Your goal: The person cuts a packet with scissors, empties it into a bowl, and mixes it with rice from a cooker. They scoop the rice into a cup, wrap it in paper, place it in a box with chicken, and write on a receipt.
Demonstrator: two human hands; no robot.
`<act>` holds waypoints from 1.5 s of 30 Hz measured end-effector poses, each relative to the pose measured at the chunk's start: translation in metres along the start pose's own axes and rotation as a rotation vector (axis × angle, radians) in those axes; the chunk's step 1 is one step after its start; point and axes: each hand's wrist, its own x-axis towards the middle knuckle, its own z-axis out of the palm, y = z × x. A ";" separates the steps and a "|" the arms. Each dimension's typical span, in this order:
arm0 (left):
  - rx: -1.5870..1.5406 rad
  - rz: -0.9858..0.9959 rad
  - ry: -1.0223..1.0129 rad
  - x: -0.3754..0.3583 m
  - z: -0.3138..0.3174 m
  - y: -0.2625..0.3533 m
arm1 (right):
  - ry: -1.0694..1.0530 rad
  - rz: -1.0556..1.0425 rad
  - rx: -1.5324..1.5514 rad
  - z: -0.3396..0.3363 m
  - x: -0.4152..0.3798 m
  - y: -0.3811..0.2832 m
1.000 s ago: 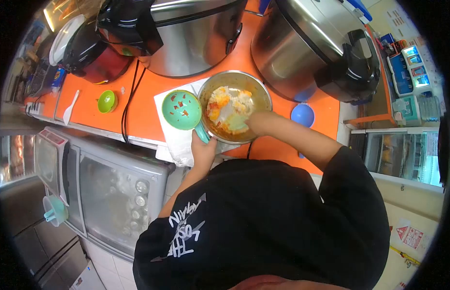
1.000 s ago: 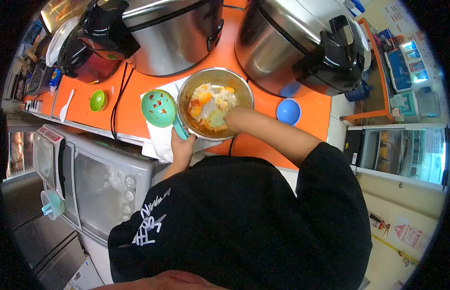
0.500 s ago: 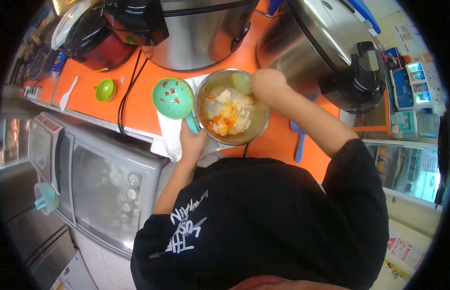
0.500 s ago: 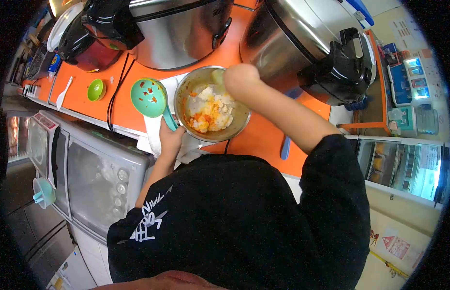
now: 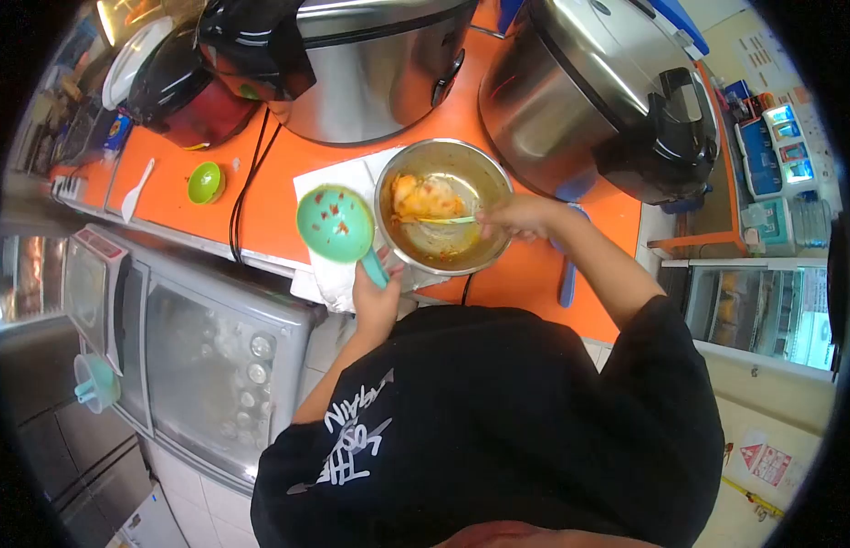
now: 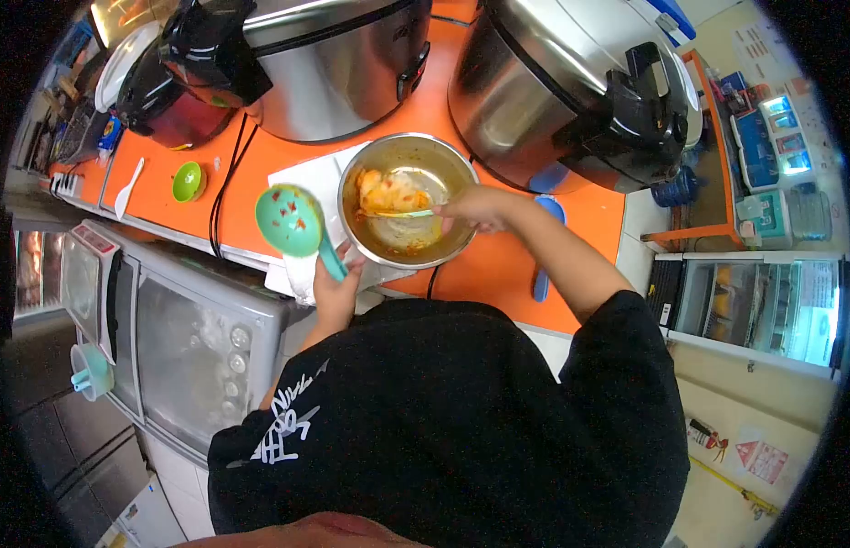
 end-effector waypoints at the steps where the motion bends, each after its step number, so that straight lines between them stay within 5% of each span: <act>1: -0.066 -0.033 -0.024 -0.007 -0.009 -0.001 | 0.109 -0.090 -0.157 -0.010 -0.015 -0.007; 3: -0.058 -0.038 0.023 -0.016 -0.027 0.003 | 0.313 -0.264 -0.471 -0.025 -0.030 -0.014; 8: -0.049 -0.004 0.094 -0.003 -0.046 0.023 | 0.713 -0.166 -0.651 0.030 -0.019 -0.045; 10: -0.023 0.044 0.059 0.012 -0.041 0.025 | 0.656 -0.029 -0.604 0.068 0.064 -0.003; 17: 0.040 0.127 -0.034 0.041 -0.024 0.026 | 0.430 -0.061 -1.019 0.015 0.014 -0.074; 21: 0.085 0.127 -0.077 0.045 -0.020 0.010 | 0.591 0.050 -0.842 0.084 0.070 -0.049; 24: 0.170 0.149 -0.088 0.058 -0.016 0.010 | 0.564 -0.130 -0.698 0.060 0.059 -0.043; 25: 0.203 0.147 -0.091 0.060 -0.015 0.010 | 0.410 -0.043 -0.720 0.031 0.057 -0.052; 30: 0.315 0.084 -0.055 0.079 -0.014 0.012 | 0.437 0.086 -1.142 0.010 -0.037 -0.059; 33: 0.117 -0.031 -0.141 0.074 -0.006 0.016 | 0.524 -0.209 -0.781 0.055 -0.010 0.007; 36: 0.127 0.100 -0.207 0.054 0.005 0.009 | 0.691 -0.350 -0.489 0.105 0.009 0.003; 40: 0.062 0.065 -0.132 0.022 0.012 0.019 | 0.181 -0.029 0.777 0.096 0.018 -0.025; 43: 0.046 -0.025 -0.201 0.010 -0.002 -0.018 | -0.026 0.084 0.925 0.067 0.024 -0.008; 45: 0.090 -0.056 -0.304 0.000 -0.016 -0.028 | 0.054 0.063 0.667 0.052 0.001 -0.006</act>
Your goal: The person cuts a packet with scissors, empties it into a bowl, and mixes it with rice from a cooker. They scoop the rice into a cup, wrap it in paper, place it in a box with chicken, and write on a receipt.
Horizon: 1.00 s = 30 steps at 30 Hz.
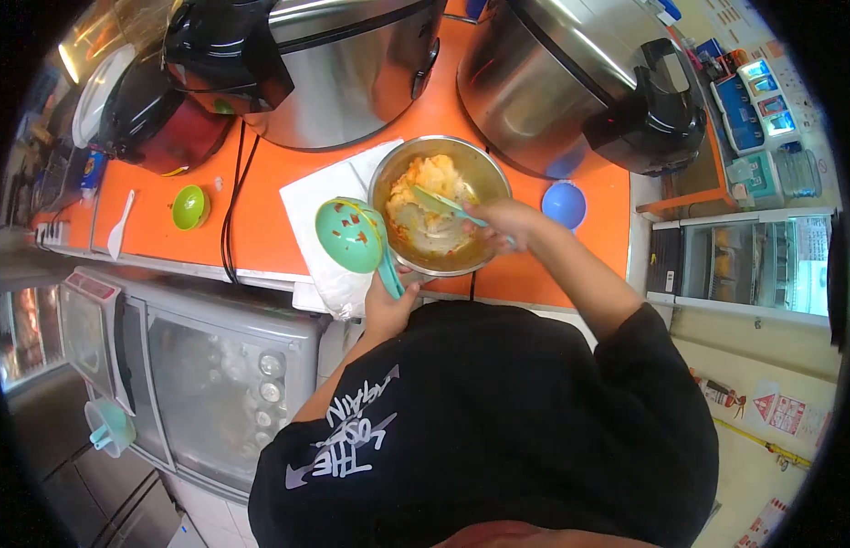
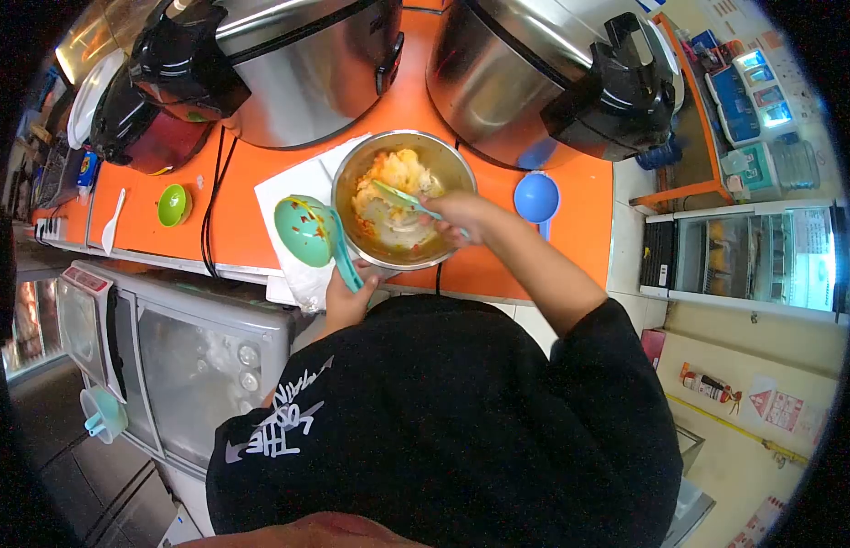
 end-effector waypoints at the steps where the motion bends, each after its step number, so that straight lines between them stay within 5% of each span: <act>1: -0.086 -0.093 -0.016 -0.010 -0.001 0.026 | 0.090 -0.056 -0.204 -0.001 -0.018 -0.010; 5: 0.017 0.000 0.127 0.004 -0.017 0.027 | 0.664 -0.644 -0.965 -0.007 0.029 0.002; 8: 0.084 0.127 0.190 0.032 -0.017 0.030 | 0.693 -0.135 -1.000 0.025 0.063 0.017; 12: 0.240 0.218 0.240 0.069 -0.012 0.050 | 0.290 -0.308 -1.602 -0.025 0.083 -0.036; 16: 0.289 0.155 0.214 0.093 -0.016 0.056 | 0.465 -0.043 -1.550 -0.014 -0.031 -0.060; 18: 0.265 0.044 0.139 0.096 -0.022 0.056 | 0.384 -0.137 -1.540 -0.021 -0.025 -0.015; 20: 0.125 -0.013 0.058 0.091 -0.014 0.050 | 0.215 -0.438 -1.295 -0.020 0.012 0.040; 22: 0.144 0.057 0.011 0.071 0.001 0.047 | 0.609 -0.741 -1.123 0.022 0.028 0.074; 25: 0.078 0.158 0.068 0.041 0.027 0.045 | 0.263 -0.166 -0.299 0.049 0.005 0.028; 28: 0.192 0.060 0.036 0.017 0.034 0.040 | -0.119 0.023 0.588 0.017 0.013 0.034; 30: 0.163 -0.006 0.011 0.013 0.025 0.034 | -0.094 0.021 0.447 -0.001 -0.003 0.031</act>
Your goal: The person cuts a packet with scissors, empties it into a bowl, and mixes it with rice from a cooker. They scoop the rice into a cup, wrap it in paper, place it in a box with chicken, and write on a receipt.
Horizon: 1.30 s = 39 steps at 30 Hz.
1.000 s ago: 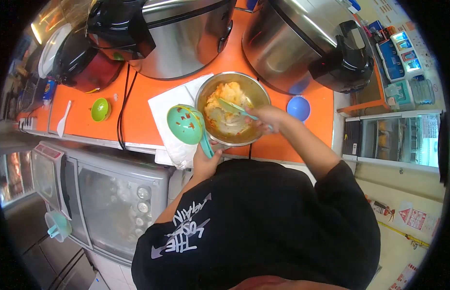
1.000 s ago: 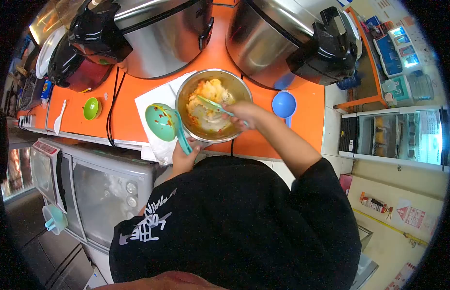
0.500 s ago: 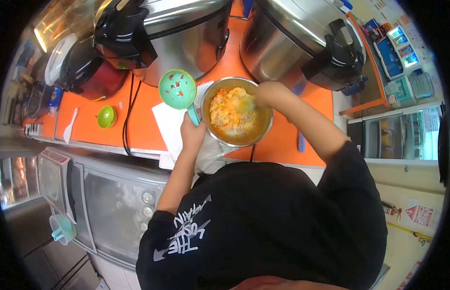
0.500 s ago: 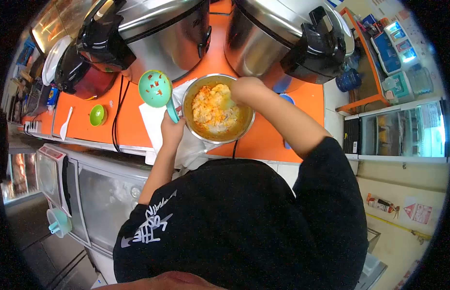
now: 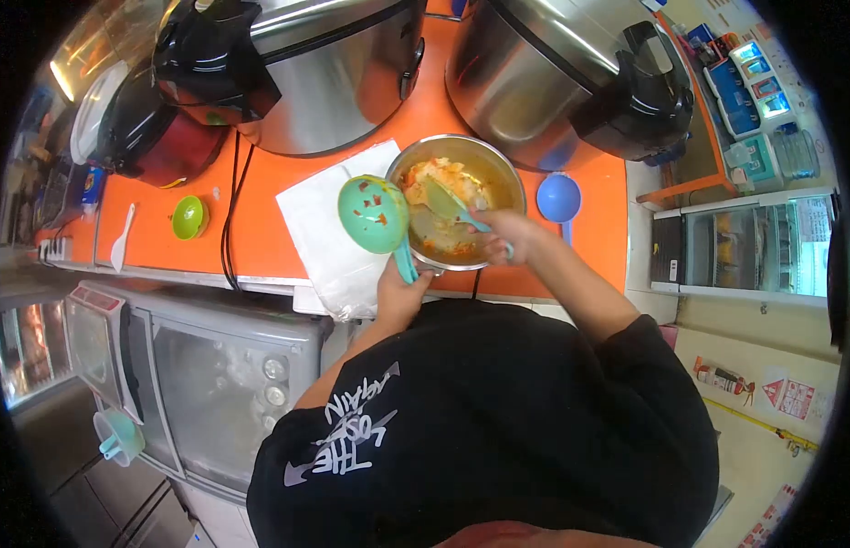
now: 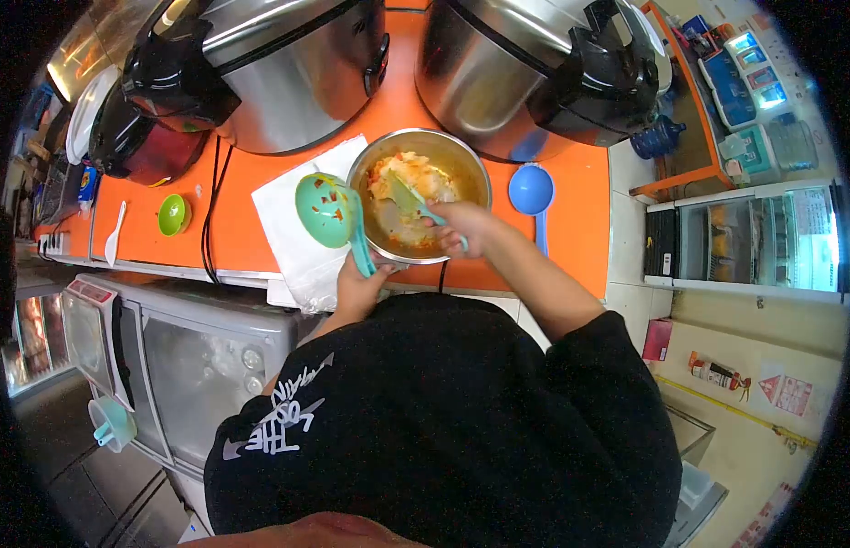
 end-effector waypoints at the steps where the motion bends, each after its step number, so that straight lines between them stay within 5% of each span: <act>1: 0.018 0.012 0.022 0.001 -0.005 -0.015 | 0.061 -0.020 -0.132 0.001 -0.018 -0.008; 3: -0.093 -0.023 0.076 0.006 -0.012 -0.035 | 0.161 -0.153 -0.427 -0.005 -0.024 -0.017; 6: -0.032 -0.013 0.160 0.020 -0.017 -0.009 | 0.660 -0.659 -1.447 0.008 0.023 -0.018; 7: -0.081 0.005 0.206 0.028 -0.013 -0.006 | 0.710 -0.443 -1.400 0.021 0.026 -0.013; 10: 0.084 0.072 0.209 0.045 -0.012 0.015 | 0.758 -0.325 -1.476 0.016 0.062 0.000; 13: 0.145 0.075 0.172 0.054 -0.014 0.013 | 0.447 -0.257 -1.948 0.023 0.018 -0.058; 17: 0.110 0.060 0.167 0.055 -0.010 0.005 | 0.516 -0.317 -1.966 0.036 -0.003 -0.068; 21: 0.148 0.060 0.171 0.056 -0.009 0.008 | 0.817 -0.064 -1.721 0.043 0.056 -0.017; 23: 0.154 0.065 0.159 0.057 -0.011 0.009 | 0.561 -0.202 -1.728 -0.005 0.073 -0.057; 28: 0.087 0.056 0.117 0.057 -0.014 0.005 | 0.695 -0.138 -2.045 -0.002 -0.035 -0.093; 30: 0.117 0.085 0.122 0.058 -0.014 0.012 | 0.544 -0.077 -1.981 -0.013 -0.037 -0.059; 32: 0.176 0.104 0.075 0.059 -0.012 0.025 | 0.351 -0.436 -1.739 -0.035 -0.009 -0.008; 34: 0.237 0.204 0.063 0.048 -0.004 0.032 | 0.562 -0.737 -1.500 -0.019 0.029 0.039; 37: 0.238 0.460 0.073 0.035 0.013 0.037 | 0.529 -0.270 -1.049 0.031 0.018 0.005; 39: 0.144 0.283 0.047 0.026 0.015 0.022 | 0.269 -0.105 -0.384 0.012 0.026 -0.009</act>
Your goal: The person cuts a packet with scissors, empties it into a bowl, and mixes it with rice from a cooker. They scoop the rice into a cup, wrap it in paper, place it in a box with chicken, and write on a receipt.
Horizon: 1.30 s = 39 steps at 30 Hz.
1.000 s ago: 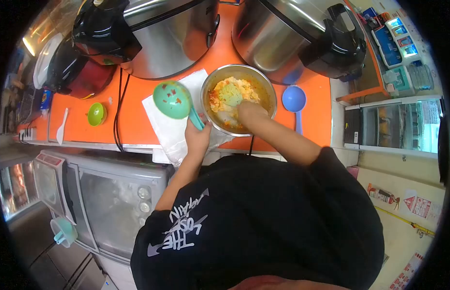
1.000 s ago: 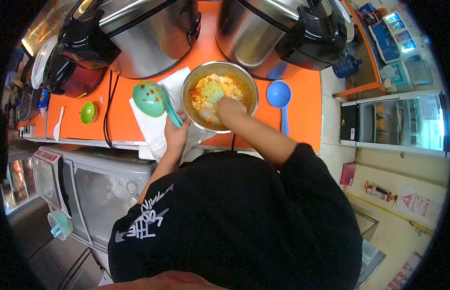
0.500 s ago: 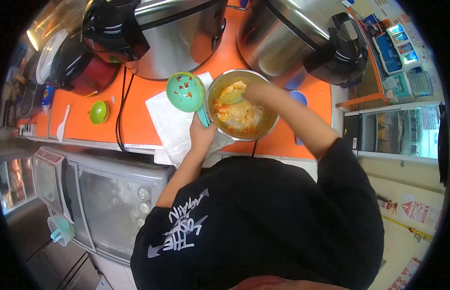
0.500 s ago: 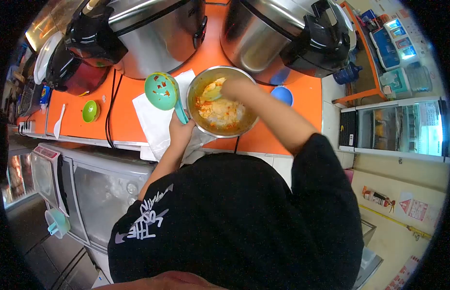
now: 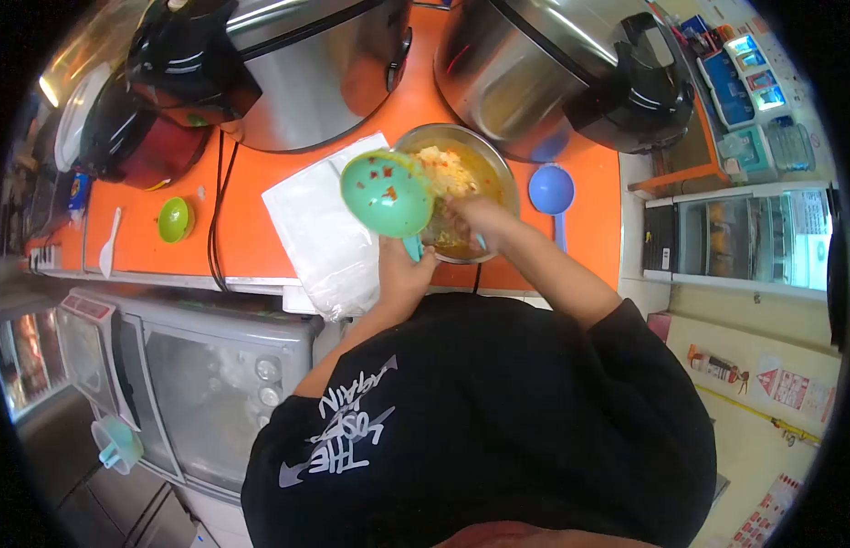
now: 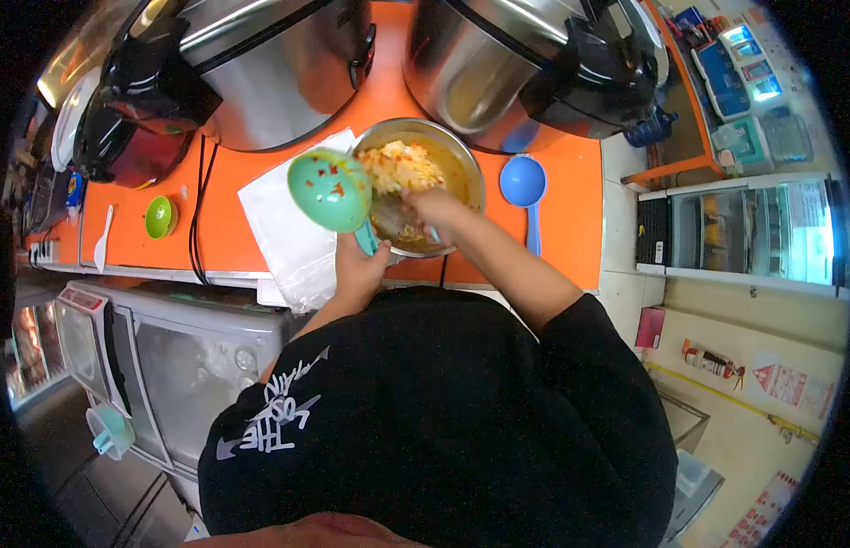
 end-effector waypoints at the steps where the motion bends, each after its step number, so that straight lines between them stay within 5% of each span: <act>1: -0.052 -0.089 -0.013 -0.005 0.004 -0.004 | -0.129 0.099 0.323 -0.009 -0.001 -0.002; 6: -0.003 -0.203 -0.018 -0.020 -0.010 -0.029 | -0.176 0.032 0.171 -0.049 -0.017 -0.003; 9: -0.097 -0.239 -0.020 -0.024 -0.009 -0.024 | 0.250 -0.307 -0.523 -0.038 -0.024 -0.020; 12: -0.154 -0.300 0.019 -0.021 0.001 -0.035 | 0.216 -0.342 -1.443 -0.035 0.030 -0.008; 15: -0.093 -0.216 0.069 -0.012 0.003 -0.029 | 0.280 -0.247 -1.197 0.001 0.022 0.014; 18: -0.103 -0.228 0.095 -0.009 0.003 -0.044 | -0.044 -0.432 -1.477 -0.023 -0.005 0.004; 21: -0.164 -0.290 0.079 -0.011 -0.006 -0.041 | 0.008 -0.280 -1.534 -0.040 -0.014 -0.035; 24: -0.205 -0.302 0.100 -0.014 -0.004 -0.044 | 0.243 -0.168 -1.058 -0.022 -0.007 -0.058; 27: -0.201 -0.283 0.128 -0.009 -0.003 -0.026 | 0.240 -0.312 -1.258 -0.007 0.050 0.009; 30: -0.118 -0.274 0.142 -0.013 -0.004 -0.018 | -0.043 -0.344 -1.696 -0.010 -0.003 -0.020; 37: -0.088 -0.302 0.189 -0.011 0.002 -0.021 | 0.578 -0.420 -1.686 -0.038 -0.006 -0.065; 39: -0.088 -0.310 0.202 -0.005 0.004 -0.021 | 0.368 -0.613 -2.005 -0.004 0.004 -0.038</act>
